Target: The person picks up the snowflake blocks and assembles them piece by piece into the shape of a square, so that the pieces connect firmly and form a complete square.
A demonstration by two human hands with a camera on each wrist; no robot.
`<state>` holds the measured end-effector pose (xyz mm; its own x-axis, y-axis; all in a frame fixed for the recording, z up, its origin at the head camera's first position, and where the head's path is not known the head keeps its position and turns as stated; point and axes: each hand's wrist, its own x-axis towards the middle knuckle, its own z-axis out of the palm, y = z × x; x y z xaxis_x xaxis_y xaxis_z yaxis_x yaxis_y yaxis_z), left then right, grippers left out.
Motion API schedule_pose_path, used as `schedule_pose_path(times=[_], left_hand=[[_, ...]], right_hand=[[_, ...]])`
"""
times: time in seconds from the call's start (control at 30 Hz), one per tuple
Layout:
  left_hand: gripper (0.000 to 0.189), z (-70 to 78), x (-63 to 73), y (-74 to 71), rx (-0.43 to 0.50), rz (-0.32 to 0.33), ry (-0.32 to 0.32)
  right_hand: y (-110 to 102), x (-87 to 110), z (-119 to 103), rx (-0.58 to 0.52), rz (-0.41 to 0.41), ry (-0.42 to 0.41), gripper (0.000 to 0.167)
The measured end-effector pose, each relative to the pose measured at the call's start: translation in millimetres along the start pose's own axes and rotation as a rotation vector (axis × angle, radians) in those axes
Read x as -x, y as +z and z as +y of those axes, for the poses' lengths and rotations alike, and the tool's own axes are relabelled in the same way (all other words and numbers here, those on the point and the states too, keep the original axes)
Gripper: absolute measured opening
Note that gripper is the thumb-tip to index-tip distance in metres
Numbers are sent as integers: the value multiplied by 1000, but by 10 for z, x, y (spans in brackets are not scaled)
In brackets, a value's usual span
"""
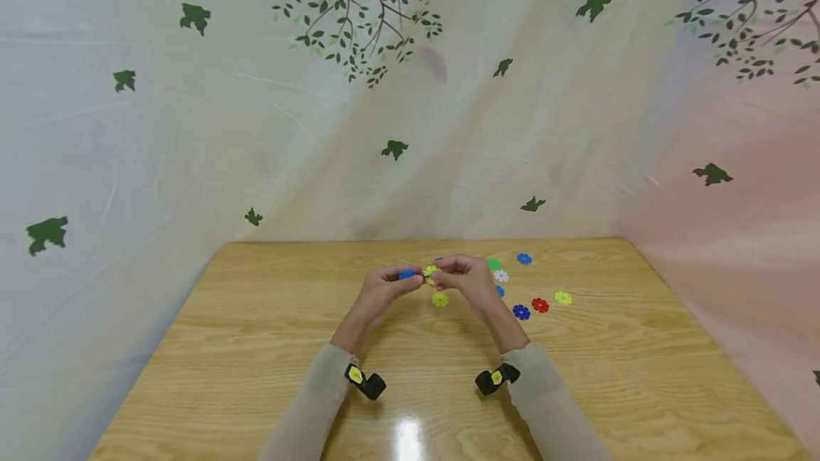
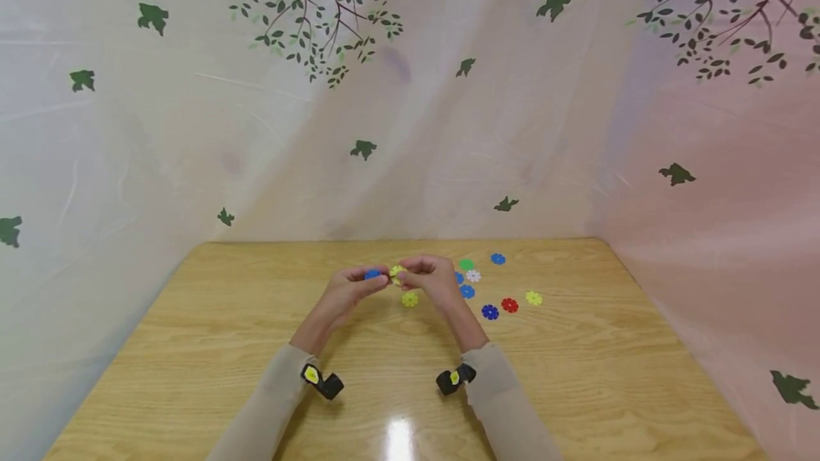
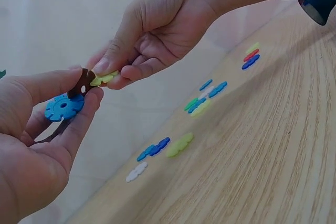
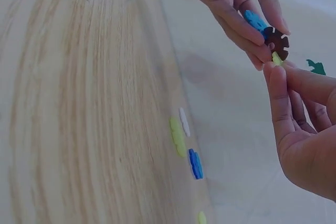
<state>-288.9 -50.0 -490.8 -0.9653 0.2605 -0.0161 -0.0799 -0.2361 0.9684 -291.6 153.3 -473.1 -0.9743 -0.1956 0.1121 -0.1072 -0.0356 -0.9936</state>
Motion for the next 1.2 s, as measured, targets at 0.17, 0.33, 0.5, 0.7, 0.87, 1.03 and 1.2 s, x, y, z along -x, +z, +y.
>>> schedule_pose_path(times=[0.17,0.33,0.5,0.7,0.87,1.03,1.2], left_hand=[[39,-11,-8,-6,-18,-45,9],[40,-17,-3,15,-4,-81,29],[41,-23,12,28,-38,-94,58],[38,-34,1,20,-93,-58,101],[35,-46,-11,-13,-158,13,138],[38,-43,-16,-59,-195,50,152],[37,-30,-22,-94,-223,52,159]], right_hand=[[-5,-10,26,11,-26,4,29],[4,-14,26,27,-24,-1,29],[38,-5,29,46,-23,-18,28],[48,-7,31,151,-60,-51,29],[-26,-32,-18,385,-94,-109,29],[-141,-98,-112,623,-210,-131,26],[-223,-178,-128,769,-369,-80,22]])
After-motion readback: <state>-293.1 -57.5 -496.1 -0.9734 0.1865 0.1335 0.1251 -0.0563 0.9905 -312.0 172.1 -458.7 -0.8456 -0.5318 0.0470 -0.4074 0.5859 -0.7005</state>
